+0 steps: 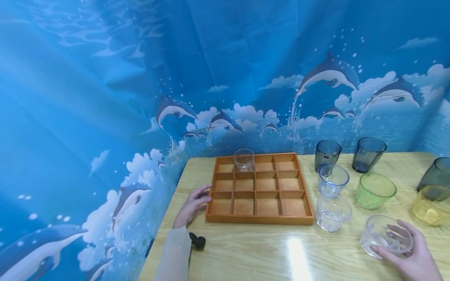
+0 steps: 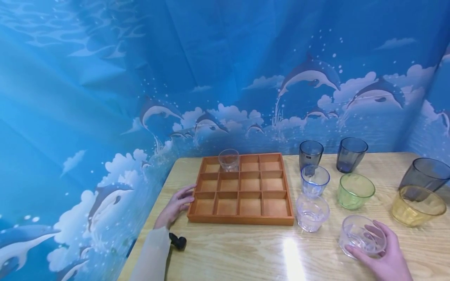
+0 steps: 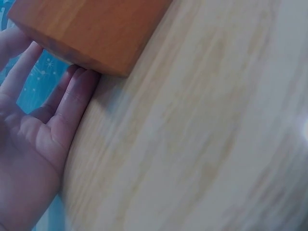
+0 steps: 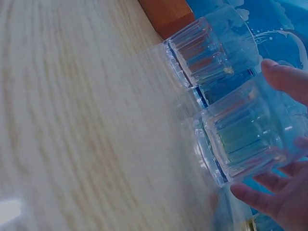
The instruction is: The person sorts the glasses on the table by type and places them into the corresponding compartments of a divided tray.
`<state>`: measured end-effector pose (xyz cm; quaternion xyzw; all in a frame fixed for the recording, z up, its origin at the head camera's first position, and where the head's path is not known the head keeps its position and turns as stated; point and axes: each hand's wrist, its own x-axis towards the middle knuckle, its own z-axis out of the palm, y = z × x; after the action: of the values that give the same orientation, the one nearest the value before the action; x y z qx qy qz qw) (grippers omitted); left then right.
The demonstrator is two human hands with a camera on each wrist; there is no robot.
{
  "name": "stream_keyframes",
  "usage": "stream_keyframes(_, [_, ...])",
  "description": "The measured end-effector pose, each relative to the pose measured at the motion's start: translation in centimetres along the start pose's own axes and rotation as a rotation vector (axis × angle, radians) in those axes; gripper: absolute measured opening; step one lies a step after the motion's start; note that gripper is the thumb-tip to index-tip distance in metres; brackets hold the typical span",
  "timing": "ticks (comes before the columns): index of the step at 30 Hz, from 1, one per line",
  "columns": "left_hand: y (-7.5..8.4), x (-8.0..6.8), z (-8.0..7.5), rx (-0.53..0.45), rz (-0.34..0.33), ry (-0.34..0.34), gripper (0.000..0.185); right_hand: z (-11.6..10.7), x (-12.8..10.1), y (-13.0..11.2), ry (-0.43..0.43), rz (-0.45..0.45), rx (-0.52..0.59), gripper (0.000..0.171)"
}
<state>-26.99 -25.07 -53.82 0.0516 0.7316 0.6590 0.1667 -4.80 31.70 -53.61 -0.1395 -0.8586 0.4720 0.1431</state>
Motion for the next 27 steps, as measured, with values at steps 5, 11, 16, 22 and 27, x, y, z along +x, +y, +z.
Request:
stream_keyframes(5, [0.1,0.0,0.1,0.002,0.002,0.004,0.050,-0.1,-0.2,-0.9,0.039,0.042,-0.009,0.097])
stream_keyframes(11, [0.1,0.1,0.1,-0.005,0.001,0.004,0.050,-0.4,0.0,-1.8,0.088,-0.005,0.064,0.088])
stream_keyframes(16, [0.4,0.0,0.1,-0.024,-0.011,-0.006,0.051,-0.9,0.6,-2.6,0.093,-0.062,0.095,0.087])
stream_keyframes(22, [0.1,0.1,0.1,-0.025,-0.018,0.006,0.051,-1.4,1.3,-4.1,0.105,-0.125,0.100,0.086])
stream_keyframes(27, [0.0,0.1,0.1,-0.031,-0.016,0.008,0.051,-1.8,2.2,-5.6,0.145,-0.205,0.141,0.084])
